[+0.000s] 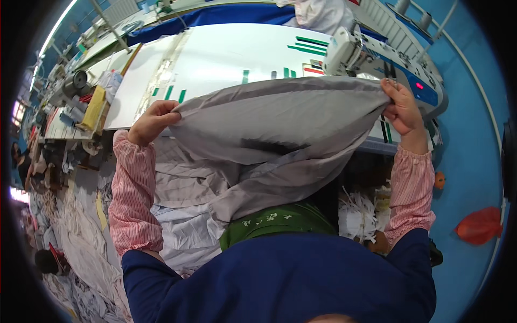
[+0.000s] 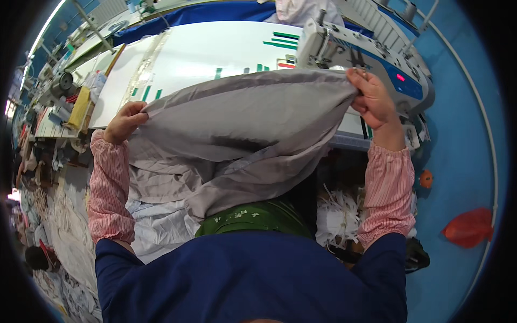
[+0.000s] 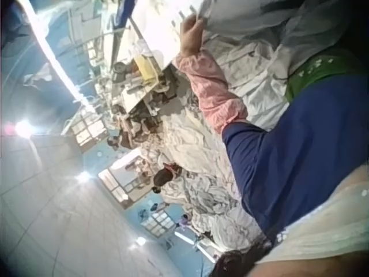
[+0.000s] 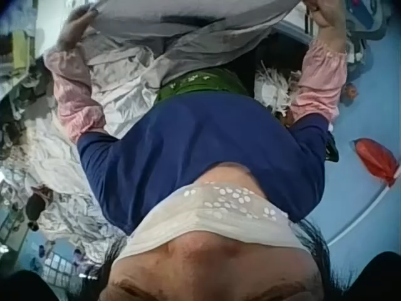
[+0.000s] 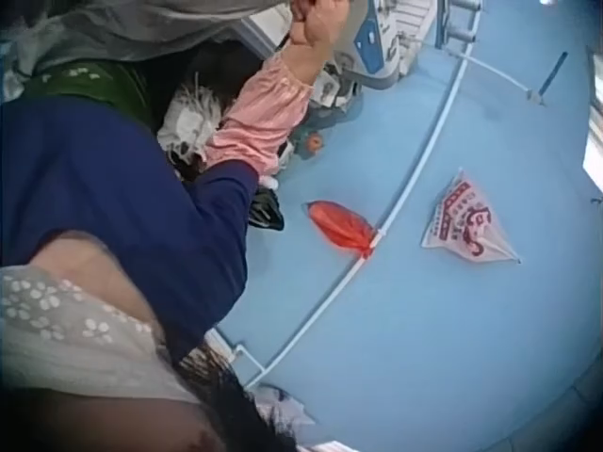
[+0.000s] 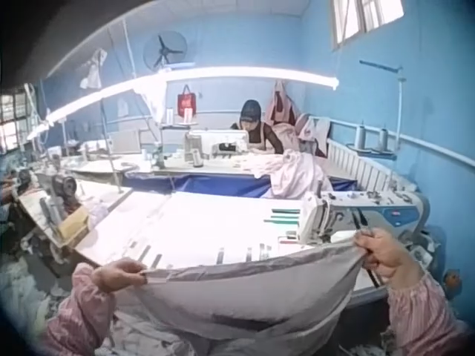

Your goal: The person is using thread snips to trim loose threads from a white fabric item at a sewing workstation.

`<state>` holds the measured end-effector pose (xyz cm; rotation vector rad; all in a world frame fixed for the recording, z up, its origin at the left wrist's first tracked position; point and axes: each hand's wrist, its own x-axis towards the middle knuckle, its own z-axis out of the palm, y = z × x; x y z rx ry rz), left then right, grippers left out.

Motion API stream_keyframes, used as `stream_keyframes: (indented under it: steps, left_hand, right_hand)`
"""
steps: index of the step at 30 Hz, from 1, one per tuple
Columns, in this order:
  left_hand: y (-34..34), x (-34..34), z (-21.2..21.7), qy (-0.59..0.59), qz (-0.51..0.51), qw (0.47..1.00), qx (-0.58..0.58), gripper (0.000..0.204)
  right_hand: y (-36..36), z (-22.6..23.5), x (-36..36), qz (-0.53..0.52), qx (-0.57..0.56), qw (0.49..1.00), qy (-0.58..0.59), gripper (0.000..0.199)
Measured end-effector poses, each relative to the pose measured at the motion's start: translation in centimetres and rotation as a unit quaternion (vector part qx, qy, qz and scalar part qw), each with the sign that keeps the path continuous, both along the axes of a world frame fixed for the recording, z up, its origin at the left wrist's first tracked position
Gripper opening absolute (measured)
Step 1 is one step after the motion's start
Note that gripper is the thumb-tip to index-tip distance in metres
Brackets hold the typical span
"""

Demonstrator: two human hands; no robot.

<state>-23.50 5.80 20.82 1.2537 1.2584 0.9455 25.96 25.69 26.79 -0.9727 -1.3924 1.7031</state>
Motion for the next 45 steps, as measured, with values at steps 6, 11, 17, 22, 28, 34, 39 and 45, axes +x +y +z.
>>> stream_keyframes:
  steps: [6,11,17,22,28,34,39,45]
  left_hand:
    - [-5.2,-4.1,-0.2,-0.057,0.155,0.986,0.036,0.011]
    - [-6.4,-4.9,0.2,-0.036,0.207,0.976,0.063,0.012]
    - [-4.8,-5.5,-1.3,0.018,0.203,0.978,0.047,0.013]
    - [-2.2,-5.0,-2.2,0.019,0.163,0.986,0.019,0.015]
    - [0.0,-4.1,-1.9,0.124,0.075,0.989,-0.022,0.018]
    - [1.9,-3.4,-1.9,0.206,0.051,0.975,-0.071,0.017]
    - [3.4,-2.9,-3.2,0.150,0.078,0.985,-0.014,0.016]
    - [5.2,-1.6,-4.1,0.090,0.118,0.987,-0.060,0.018]
  right_hand:
    - [0.0,2.2,-1.5,-0.012,0.029,0.999,0.020,0.012]
    - [0.0,1.2,-1.0,-0.008,0.037,0.999,0.006,0.014]
    - [-0.4,-0.5,1.6,-0.058,0.020,0.998,-0.006,0.013]
    - [0.3,-2.2,5.0,-0.087,0.007,0.996,-0.018,0.009]
    - [0.7,-3.2,7.8,-0.158,-0.006,0.987,-0.012,0.010]
    - [1.4,-4.3,11.0,-0.175,-0.012,0.984,0.022,0.010]
    - [1.6,-5.5,13.0,-0.186,-0.016,0.982,0.033,0.014]
    - [2.2,-7.1,15.6,-0.233,-0.045,0.971,0.032,0.013]
